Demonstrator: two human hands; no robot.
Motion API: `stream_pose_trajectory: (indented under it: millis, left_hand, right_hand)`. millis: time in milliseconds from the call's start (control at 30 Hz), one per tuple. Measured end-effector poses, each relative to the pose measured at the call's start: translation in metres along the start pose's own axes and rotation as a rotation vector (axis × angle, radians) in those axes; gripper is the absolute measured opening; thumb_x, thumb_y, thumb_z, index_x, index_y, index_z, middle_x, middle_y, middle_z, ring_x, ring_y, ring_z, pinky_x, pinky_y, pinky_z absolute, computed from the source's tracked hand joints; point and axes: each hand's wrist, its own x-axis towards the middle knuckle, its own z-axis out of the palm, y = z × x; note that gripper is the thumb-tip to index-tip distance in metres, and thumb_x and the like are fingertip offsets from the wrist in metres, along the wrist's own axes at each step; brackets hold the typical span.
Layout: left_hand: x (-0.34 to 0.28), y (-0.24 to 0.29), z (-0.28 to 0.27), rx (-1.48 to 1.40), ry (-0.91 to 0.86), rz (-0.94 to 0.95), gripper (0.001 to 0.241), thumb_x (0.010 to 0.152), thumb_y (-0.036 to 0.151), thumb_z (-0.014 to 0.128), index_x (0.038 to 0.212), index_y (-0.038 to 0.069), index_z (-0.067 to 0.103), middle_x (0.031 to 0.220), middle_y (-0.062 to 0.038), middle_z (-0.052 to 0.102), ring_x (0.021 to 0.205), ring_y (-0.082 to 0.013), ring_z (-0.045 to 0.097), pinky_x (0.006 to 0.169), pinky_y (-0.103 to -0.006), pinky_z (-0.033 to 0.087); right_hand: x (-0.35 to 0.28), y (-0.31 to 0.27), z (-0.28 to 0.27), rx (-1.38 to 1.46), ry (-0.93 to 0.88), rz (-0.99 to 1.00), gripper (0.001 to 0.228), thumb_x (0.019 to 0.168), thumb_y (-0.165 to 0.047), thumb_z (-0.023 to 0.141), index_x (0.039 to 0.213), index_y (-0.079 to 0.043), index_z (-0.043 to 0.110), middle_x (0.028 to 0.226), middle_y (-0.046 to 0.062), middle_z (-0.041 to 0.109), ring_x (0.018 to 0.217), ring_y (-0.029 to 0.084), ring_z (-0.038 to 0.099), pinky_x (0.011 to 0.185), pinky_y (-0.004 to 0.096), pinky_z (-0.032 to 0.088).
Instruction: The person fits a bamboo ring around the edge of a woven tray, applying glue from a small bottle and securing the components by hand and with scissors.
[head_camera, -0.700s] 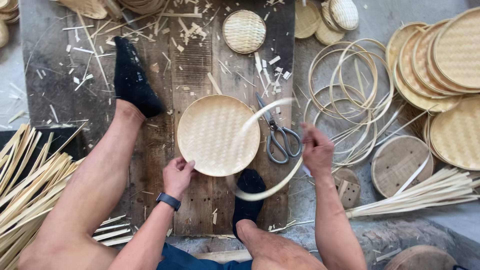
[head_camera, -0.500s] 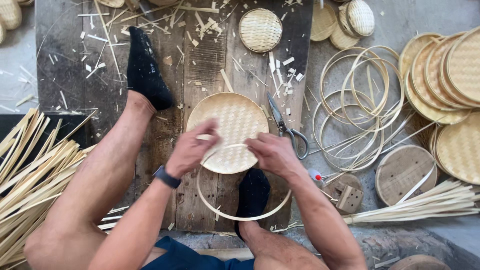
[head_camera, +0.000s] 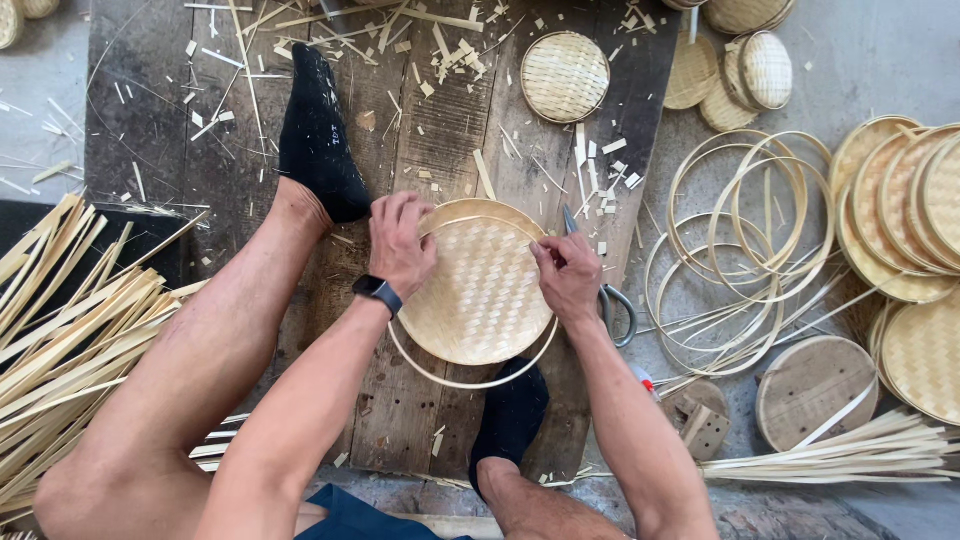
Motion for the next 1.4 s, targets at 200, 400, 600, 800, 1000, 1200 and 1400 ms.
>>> stream_pose_trajectory:
  millis: [200,400,600,800,1000,1200,1400]
  left_hand:
    - [-0.005,-0.020,0.023,-0.250,-0.118,-0.176,0.025,0.087,0.001,0.072,0.111,0.004,0.074,0.107,-0.012,0.071,0.100,-0.0268,0.066,0.089,-0.0375,0.055]
    - [-0.010,-0.027,0.033,-0.256,-0.089,-0.175,0.022,0.088,0.006,0.075,0.110,0.008,0.077,0.106,-0.009,0.076,0.096,-0.0221,0.068,0.087,-0.0340,0.057]
    - [0.003,-0.026,0.034,-0.266,-0.110,-0.209,0.005,0.089,0.004,0.074,0.093,0.007,0.075,0.087,-0.008,0.070,0.084,-0.0234,0.065,0.078,-0.0358,0.054]
    - [0.019,-0.028,0.037,-0.288,-0.120,0.016,0.007,0.088,-0.001,0.072,0.091,0.005,0.069,0.086,-0.011,0.065,0.087,-0.0295,0.062,0.078,-0.0399,0.052]
    - [0.031,-0.019,0.033,-0.323,-0.135,0.150,0.011,0.089,-0.004,0.069,0.096,0.004,0.068,0.095,-0.011,0.066,0.097,-0.0331,0.062,0.084,-0.0423,0.053]
    - [0.031,-0.019,0.036,-0.276,-0.151,0.175,0.010,0.090,-0.004,0.070,0.095,0.004,0.068,0.094,-0.011,0.063,0.099,-0.0330,0.062,0.084,-0.0424,0.053]
    - [0.028,-0.019,0.033,-0.239,-0.175,0.165,0.011,0.089,-0.006,0.070,0.095,0.003,0.069,0.092,-0.010,0.062,0.096,-0.0301,0.062,0.082,-0.0405,0.054]
  right_hand:
    - [0.029,-0.001,0.021,0.005,-0.001,-0.072,0.009,0.088,-0.011,0.081,0.091,-0.006,0.075,0.080,0.007,0.063,0.067,0.019,0.063,0.059,0.033,0.049]
    - [0.030,-0.003,0.021,-0.062,0.021,-0.196,0.010,0.089,-0.012,0.083,0.092,-0.008,0.075,0.079,0.007,0.062,0.073,0.024,0.063,0.063,0.036,0.050]
    - [0.025,-0.001,0.016,-0.084,-0.072,-0.115,0.014,0.087,-0.011,0.079,0.098,-0.004,0.073,0.085,0.009,0.062,0.078,0.023,0.063,0.067,0.037,0.052]
    - [0.028,0.006,-0.005,0.156,-0.108,0.039,0.011,0.104,-0.012,0.062,0.110,-0.003,0.066,0.106,0.010,0.065,0.092,0.020,0.065,0.081,0.035,0.055]
    - [0.039,-0.016,-0.012,0.100,-0.156,-0.192,0.017,0.105,-0.020,0.071,0.117,-0.008,0.073,0.110,0.014,0.057,0.094,0.022,0.060,0.080,0.032,0.055]
    - [0.050,-0.002,-0.026,0.255,-0.184,0.234,0.018,0.098,-0.007,0.065,0.116,-0.006,0.065,0.102,0.009,0.061,0.090,0.016,0.065,0.081,0.030,0.057]
    - [-0.041,-0.034,-0.040,-0.158,-0.435,-0.076,0.026,0.076,-0.007,0.075,0.101,-0.009,0.067,0.096,0.013,0.056,0.089,0.029,0.059,0.073,0.042,0.047]
